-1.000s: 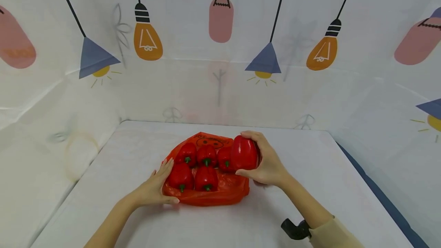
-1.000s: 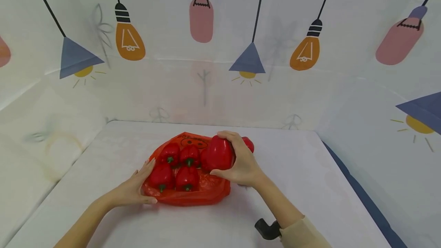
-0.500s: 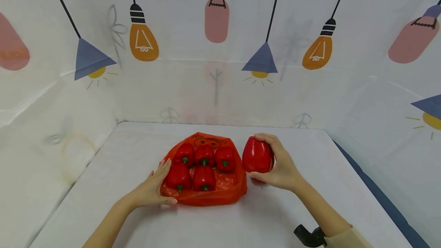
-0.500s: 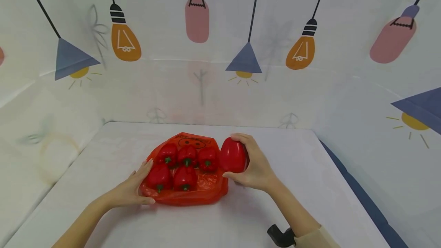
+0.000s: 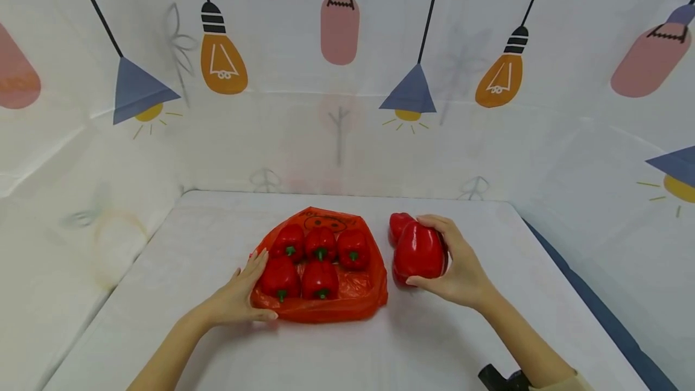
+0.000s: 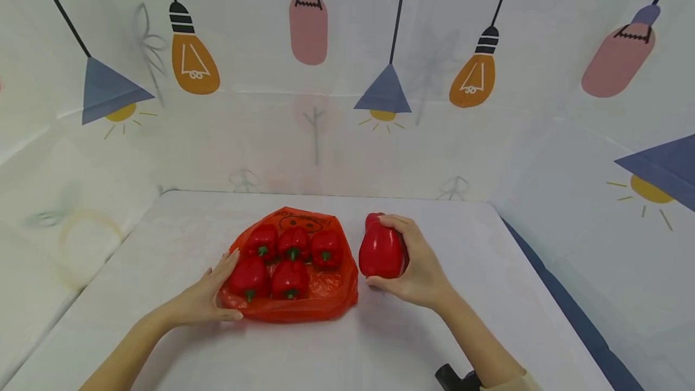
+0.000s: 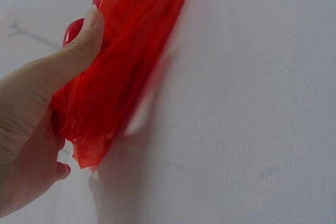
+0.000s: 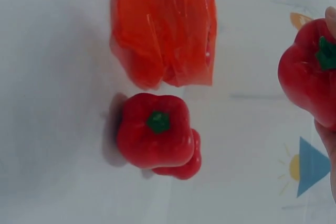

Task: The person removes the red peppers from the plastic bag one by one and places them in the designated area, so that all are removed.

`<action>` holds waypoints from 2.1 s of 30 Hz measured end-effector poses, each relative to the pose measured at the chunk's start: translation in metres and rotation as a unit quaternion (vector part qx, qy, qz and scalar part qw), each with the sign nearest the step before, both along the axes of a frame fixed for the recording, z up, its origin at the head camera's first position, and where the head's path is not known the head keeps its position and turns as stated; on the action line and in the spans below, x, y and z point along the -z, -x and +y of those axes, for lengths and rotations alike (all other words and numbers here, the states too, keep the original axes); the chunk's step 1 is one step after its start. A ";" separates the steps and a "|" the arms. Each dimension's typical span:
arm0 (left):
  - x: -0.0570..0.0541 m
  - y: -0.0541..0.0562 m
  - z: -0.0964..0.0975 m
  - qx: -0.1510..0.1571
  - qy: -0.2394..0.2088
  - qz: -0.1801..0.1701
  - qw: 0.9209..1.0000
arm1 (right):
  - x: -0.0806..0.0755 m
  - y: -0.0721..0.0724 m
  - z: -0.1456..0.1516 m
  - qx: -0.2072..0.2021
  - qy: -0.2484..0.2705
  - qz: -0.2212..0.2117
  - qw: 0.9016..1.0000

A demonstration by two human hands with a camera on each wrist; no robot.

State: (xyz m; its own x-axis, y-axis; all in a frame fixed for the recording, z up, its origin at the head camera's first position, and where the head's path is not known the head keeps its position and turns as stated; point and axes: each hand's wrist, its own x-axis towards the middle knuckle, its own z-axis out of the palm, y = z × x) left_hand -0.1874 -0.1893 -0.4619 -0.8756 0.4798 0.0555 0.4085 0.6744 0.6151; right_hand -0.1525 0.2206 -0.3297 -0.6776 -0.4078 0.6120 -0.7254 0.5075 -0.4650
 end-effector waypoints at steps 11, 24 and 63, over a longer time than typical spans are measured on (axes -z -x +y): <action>-0.002 -0.001 0.000 -0.002 0.001 -0.001 1.000 | 0.004 -0.005 0.013 0.020 -0.013 0.001 1.000; -0.005 -0.002 0.001 -0.003 0.000 -0.006 1.000 | 0.054 0.007 0.045 0.038 -0.022 -0.087 0.995; -0.004 -0.003 0.003 -0.002 -0.004 0.002 1.000 | 0.102 0.003 0.036 0.062 -0.232 -0.231 0.943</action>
